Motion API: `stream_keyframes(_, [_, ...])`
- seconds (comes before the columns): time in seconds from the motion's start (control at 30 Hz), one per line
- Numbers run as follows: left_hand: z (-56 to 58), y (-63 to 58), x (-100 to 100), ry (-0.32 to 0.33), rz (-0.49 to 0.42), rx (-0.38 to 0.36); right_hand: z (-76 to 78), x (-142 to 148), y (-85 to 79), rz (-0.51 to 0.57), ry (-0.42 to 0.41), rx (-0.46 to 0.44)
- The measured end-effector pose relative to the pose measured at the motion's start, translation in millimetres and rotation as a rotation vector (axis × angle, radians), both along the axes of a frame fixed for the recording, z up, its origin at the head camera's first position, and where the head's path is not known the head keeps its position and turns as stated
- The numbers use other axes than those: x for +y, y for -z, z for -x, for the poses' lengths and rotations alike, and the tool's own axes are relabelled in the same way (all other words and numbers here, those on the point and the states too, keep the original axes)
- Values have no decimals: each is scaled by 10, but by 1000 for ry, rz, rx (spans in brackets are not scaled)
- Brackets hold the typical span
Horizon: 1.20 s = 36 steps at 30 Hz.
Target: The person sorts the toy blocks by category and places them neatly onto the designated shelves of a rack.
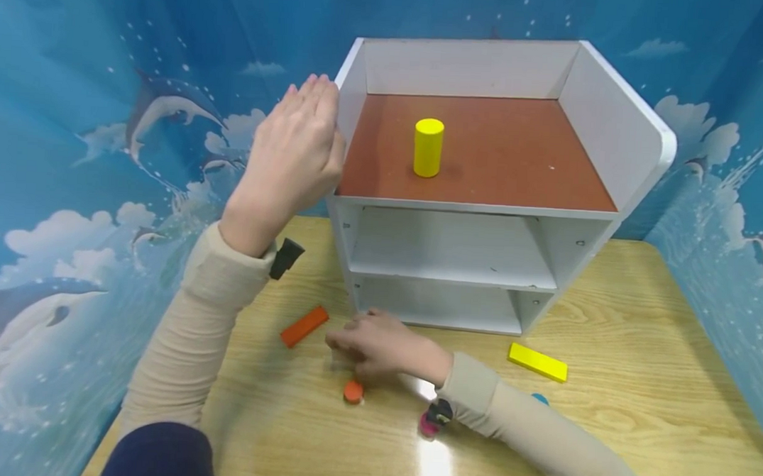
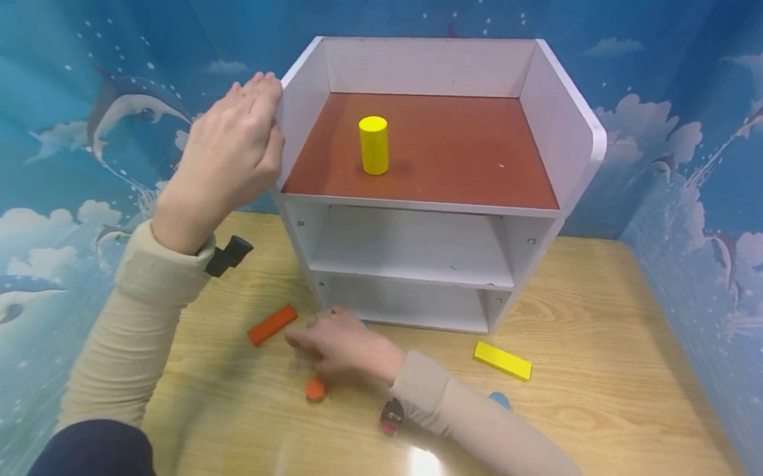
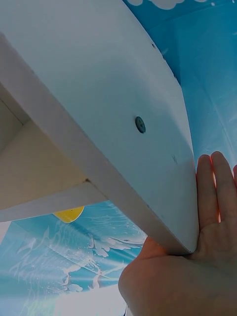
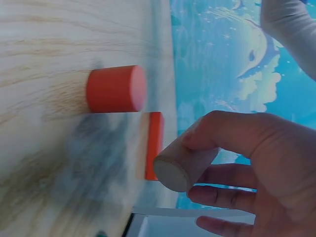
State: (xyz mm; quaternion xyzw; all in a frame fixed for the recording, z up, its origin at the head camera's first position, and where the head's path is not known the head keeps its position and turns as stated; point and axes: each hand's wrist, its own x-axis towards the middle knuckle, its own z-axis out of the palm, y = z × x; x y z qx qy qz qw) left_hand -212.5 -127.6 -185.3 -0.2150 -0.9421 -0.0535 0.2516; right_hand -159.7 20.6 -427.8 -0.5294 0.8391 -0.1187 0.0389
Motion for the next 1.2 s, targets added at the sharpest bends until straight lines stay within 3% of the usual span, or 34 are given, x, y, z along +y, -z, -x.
stream_keyframes(0.37, [1, -3, -3, -3, 4, -6, -29, 128, -289, 114, 41, -5])
stream_keyframes(0.83, [-1, 3, 6, -3, 4, 5, -97, 334, -632, 407, 58, 181])
stream_keyframes(1.2, [9, 6, 3, -2, -4, -1, -220, 512, -1013, 625, 99, 142])
